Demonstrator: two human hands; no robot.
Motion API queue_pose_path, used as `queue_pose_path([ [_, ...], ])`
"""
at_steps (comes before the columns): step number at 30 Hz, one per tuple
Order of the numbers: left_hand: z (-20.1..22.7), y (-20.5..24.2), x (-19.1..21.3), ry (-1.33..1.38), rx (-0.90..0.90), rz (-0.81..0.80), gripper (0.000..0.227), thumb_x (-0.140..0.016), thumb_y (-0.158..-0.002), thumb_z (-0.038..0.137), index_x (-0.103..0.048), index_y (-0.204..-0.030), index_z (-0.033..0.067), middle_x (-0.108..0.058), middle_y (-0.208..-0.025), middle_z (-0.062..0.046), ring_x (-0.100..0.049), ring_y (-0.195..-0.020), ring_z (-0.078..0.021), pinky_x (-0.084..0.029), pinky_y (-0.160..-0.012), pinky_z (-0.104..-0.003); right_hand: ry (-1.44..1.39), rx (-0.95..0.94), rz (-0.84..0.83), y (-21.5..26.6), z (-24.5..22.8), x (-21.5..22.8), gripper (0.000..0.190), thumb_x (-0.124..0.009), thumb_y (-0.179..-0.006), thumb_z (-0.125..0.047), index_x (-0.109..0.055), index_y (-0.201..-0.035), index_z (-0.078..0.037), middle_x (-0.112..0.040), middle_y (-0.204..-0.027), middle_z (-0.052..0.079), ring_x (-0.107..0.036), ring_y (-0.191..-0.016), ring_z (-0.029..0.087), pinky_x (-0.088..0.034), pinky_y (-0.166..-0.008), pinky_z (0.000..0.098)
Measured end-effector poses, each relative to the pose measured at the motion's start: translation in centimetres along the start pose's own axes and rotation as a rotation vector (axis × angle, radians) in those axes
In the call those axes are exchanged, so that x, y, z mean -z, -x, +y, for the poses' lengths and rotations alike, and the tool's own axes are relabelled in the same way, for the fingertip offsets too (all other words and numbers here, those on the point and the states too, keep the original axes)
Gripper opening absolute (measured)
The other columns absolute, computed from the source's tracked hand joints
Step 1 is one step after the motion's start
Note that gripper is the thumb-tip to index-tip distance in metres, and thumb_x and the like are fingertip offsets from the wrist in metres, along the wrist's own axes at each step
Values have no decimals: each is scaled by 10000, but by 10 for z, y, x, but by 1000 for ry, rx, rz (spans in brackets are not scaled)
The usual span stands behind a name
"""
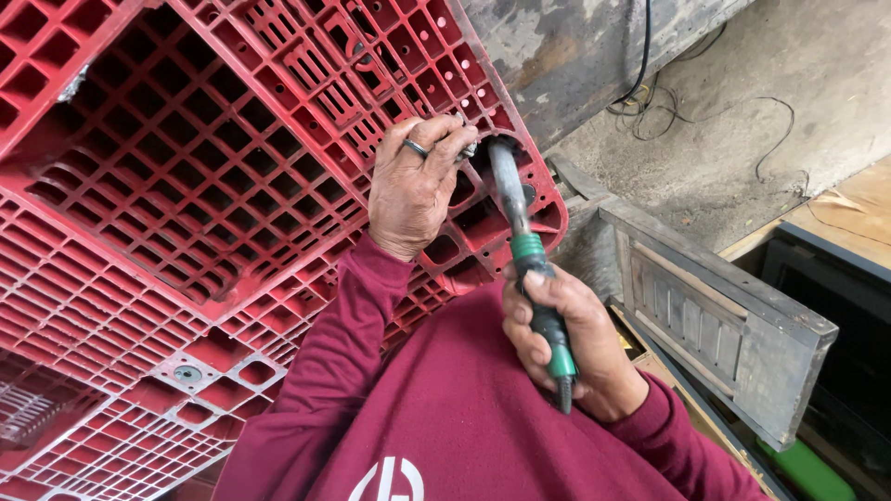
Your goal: The person melts portions of a red plastic pallet with a soldering iron. They handle small metal wires and plastic scraps by hand and with the tool while working on the pallet surface.
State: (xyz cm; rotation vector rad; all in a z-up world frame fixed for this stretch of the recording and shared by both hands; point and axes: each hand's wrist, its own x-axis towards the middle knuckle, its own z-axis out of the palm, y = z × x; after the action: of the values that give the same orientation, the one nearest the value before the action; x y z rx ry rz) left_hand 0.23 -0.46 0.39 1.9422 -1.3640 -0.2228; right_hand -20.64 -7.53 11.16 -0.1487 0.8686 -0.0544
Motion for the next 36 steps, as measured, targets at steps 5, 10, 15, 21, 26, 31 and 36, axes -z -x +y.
queue_pose_path([
  [5,1,1,-1,0,4,3,566,-802,-812,-25,-637,-1315,177,-620,-1283,30,-550,-1182,-255,-473,-1072,-392,-29,-5,58,-5,-4,-10,356,-593,-1002,-278,-500,-1203,2,-511,-834,47,-503,-503,79,-394,-305,234],
  [10,0,-1,1,8,3,1,562,-795,-821,-20,-634,-1321,178,-621,-1292,25,-549,-1190,-256,-478,-1073,-393,55,51,50,-8,2,-13,330,-586,-1003,-251,-499,-1190,7,-522,-822,59,-498,-501,91,-373,-307,242],
  [15,-1,0,1,3,-6,-9,555,-780,-834,-28,-629,-1331,166,-619,-1287,23,-548,-1199,-260,-463,-1080,-408,0,42,-131,4,3,-1,300,-585,-1154,-237,-468,-1130,38,-513,-751,126,-490,-462,140,-379,-343,282],
  [21,0,-1,3,9,-9,-12,574,-756,-816,-52,-630,-1328,174,-624,-1294,21,-555,-1184,-265,-467,-1075,-404,108,82,60,3,7,-14,245,-558,-982,-208,-495,-1102,-3,-521,-764,73,-474,-461,108,-350,-293,249],
  [26,1,2,3,17,-13,-3,539,-762,-845,-36,-634,-1329,162,-619,-1295,10,-557,-1192,-268,-471,-1078,-406,125,39,52,-1,3,-20,234,-545,-1000,-246,-506,-1053,-21,-513,-665,60,-451,-405,104,-353,-296,250],
  [31,0,0,2,25,-6,3,521,-752,-843,-25,-643,-1318,159,-627,-1288,-1,-558,-1181,-271,-478,-1062,-396,109,44,33,7,3,-22,243,-545,-1018,-261,-487,-973,-30,-492,-613,46,-440,-407,115,-344,-312,264],
  [36,-1,-1,4,10,-36,-17,522,-714,-840,-34,-632,-1325,142,-624,-1284,-25,-554,-1200,-302,-445,-1092,-438,175,77,3,0,7,-20,247,-541,-1008,-277,-498,-960,-38,-489,-574,38,-413,-349,109,-339,-294,260],
])
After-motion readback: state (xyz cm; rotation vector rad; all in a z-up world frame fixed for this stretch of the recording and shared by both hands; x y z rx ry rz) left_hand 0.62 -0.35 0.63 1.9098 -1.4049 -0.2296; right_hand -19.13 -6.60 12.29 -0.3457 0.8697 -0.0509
